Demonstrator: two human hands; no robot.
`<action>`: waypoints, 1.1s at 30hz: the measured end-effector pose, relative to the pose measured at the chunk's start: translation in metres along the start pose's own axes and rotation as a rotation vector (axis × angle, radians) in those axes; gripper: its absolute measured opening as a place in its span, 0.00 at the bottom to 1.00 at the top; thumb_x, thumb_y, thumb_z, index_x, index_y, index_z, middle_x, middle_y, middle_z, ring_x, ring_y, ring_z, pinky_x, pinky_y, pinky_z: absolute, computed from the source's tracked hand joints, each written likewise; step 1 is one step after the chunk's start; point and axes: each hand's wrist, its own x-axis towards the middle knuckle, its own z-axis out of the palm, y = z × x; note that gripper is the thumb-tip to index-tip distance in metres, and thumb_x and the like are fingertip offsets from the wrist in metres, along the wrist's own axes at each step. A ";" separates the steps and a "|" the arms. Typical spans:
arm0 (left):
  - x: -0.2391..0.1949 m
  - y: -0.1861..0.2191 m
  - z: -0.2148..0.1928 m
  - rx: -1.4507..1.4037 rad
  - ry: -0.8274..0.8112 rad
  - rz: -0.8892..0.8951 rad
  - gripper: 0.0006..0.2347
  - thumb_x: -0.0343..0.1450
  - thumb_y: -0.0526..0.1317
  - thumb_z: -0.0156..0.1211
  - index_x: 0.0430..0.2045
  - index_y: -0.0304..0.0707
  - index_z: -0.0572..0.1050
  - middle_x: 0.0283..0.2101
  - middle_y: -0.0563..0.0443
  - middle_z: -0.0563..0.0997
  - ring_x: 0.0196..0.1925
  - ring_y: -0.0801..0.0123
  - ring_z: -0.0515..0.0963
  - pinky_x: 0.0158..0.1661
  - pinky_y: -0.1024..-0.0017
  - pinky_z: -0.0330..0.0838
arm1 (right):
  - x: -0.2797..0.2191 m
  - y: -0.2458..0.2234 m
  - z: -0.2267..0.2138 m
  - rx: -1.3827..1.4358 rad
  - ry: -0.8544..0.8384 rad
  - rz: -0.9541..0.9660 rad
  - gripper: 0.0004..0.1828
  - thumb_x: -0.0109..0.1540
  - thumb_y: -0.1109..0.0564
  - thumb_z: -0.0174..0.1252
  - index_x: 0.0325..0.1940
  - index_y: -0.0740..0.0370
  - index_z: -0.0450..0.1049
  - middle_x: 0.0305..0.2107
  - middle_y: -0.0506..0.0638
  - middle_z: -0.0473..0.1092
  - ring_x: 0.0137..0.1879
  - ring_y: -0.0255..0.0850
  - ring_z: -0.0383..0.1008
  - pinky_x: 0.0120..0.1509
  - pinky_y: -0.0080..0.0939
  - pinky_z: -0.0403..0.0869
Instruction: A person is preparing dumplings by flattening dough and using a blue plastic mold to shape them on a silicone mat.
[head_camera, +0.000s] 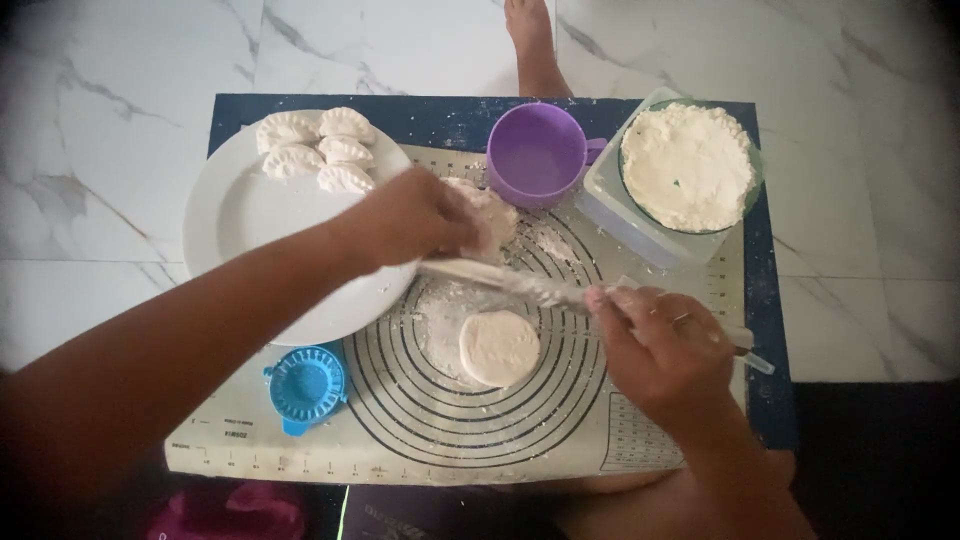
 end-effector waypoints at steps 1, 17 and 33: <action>-0.004 0.004 -0.005 0.001 0.003 -0.001 0.08 0.70 0.38 0.65 0.37 0.34 0.85 0.32 0.37 0.84 0.36 0.52 0.84 0.46 0.54 0.77 | 0.003 0.000 -0.004 0.001 0.003 -0.001 0.11 0.61 0.60 0.64 0.48 0.59 0.80 0.38 0.56 0.77 0.45 0.47 0.82 0.47 0.45 0.82; 0.010 -0.018 -0.009 0.795 0.444 0.843 0.04 0.73 0.34 0.65 0.36 0.40 0.86 0.39 0.43 0.84 0.47 0.50 0.83 0.40 0.64 0.77 | -0.010 0.004 -0.018 0.147 -0.001 0.221 0.11 0.62 0.56 0.65 0.46 0.62 0.82 0.35 0.56 0.76 0.42 0.46 0.82 0.43 0.40 0.81; 0.020 -0.046 -0.001 0.938 0.563 0.962 0.06 0.70 0.40 0.66 0.37 0.41 0.84 0.55 0.60 0.84 0.65 0.55 0.71 0.60 0.55 0.65 | 0.005 -0.008 -0.026 0.397 -0.016 0.435 0.17 0.55 0.70 0.64 0.49 0.74 0.80 0.42 0.63 0.77 0.36 0.44 0.78 0.37 0.37 0.76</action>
